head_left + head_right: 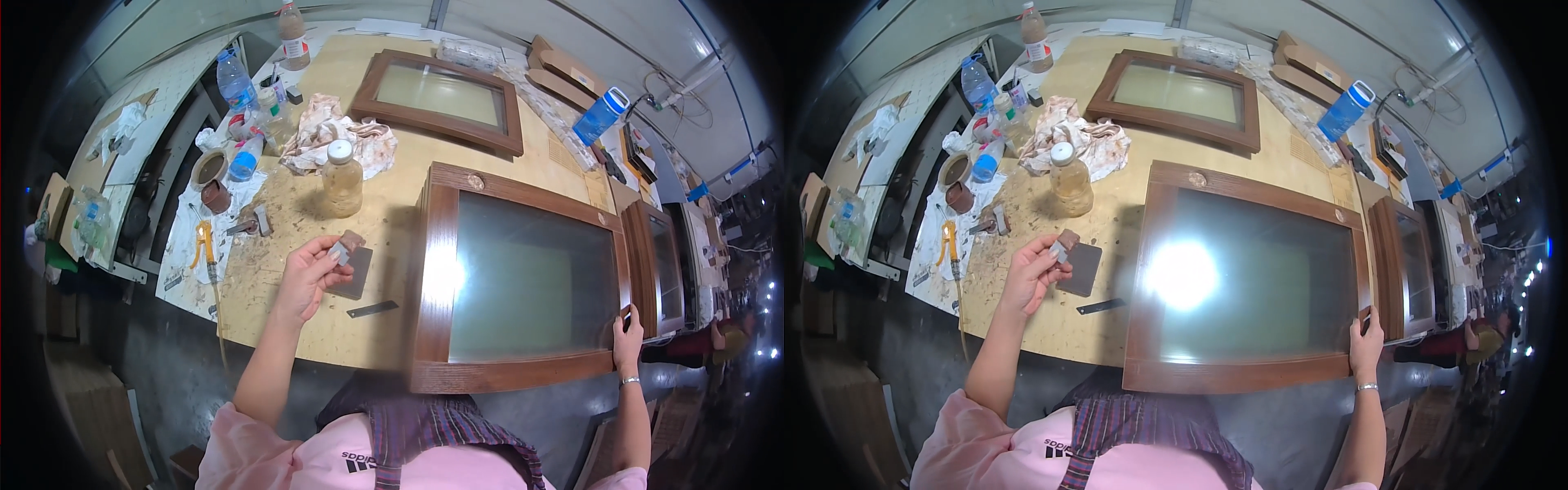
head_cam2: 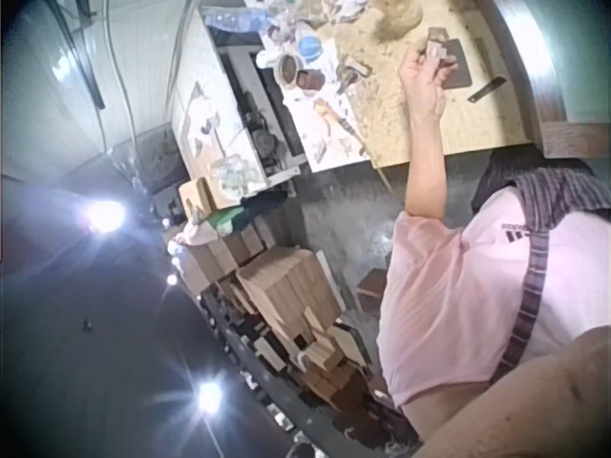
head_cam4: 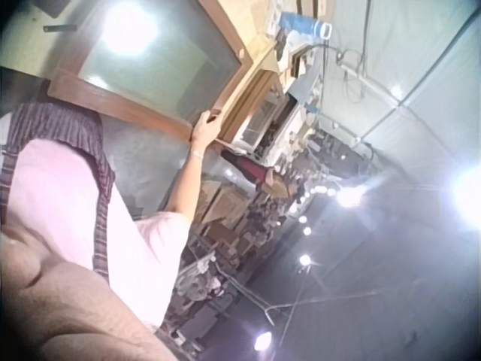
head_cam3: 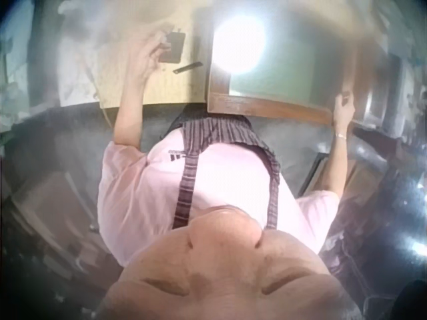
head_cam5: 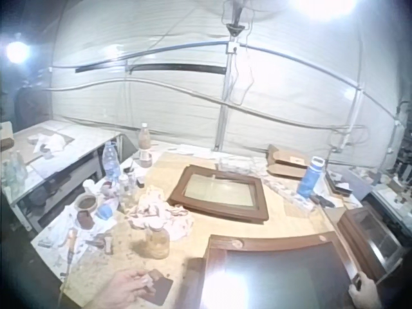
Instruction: The person wipes the glass panes of wooden window frames using a cloth and liquid from a bottle, applies small wax or filler pieces to the corners, and scrapes the edges with a tool.
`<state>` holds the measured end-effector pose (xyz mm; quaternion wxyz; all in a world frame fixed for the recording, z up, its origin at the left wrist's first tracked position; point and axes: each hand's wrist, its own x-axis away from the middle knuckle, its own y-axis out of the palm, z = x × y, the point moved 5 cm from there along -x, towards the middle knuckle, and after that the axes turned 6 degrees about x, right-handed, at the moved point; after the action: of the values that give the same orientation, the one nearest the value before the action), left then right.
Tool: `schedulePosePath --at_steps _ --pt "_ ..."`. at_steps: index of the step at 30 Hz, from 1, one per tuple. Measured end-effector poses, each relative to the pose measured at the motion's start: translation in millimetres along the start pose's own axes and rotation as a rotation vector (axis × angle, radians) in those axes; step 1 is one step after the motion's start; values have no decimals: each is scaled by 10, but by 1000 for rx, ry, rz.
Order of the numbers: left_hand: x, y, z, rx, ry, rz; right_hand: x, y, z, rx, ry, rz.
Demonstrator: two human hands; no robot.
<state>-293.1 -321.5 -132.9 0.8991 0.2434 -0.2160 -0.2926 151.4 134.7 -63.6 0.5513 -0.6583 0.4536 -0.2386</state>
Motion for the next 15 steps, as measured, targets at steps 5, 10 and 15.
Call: schedulePosePath --at_steps 5,10,15 --pt "61 -214 -233 -92 -100 71 55 14 -22 -40 61 -35" --pt "136 -200 -560 203 -129 22 -11 -17 -44 130 112 -18" --pt "180 -135 -443 273 -36 89 -416 156 659 -429 233 -278"
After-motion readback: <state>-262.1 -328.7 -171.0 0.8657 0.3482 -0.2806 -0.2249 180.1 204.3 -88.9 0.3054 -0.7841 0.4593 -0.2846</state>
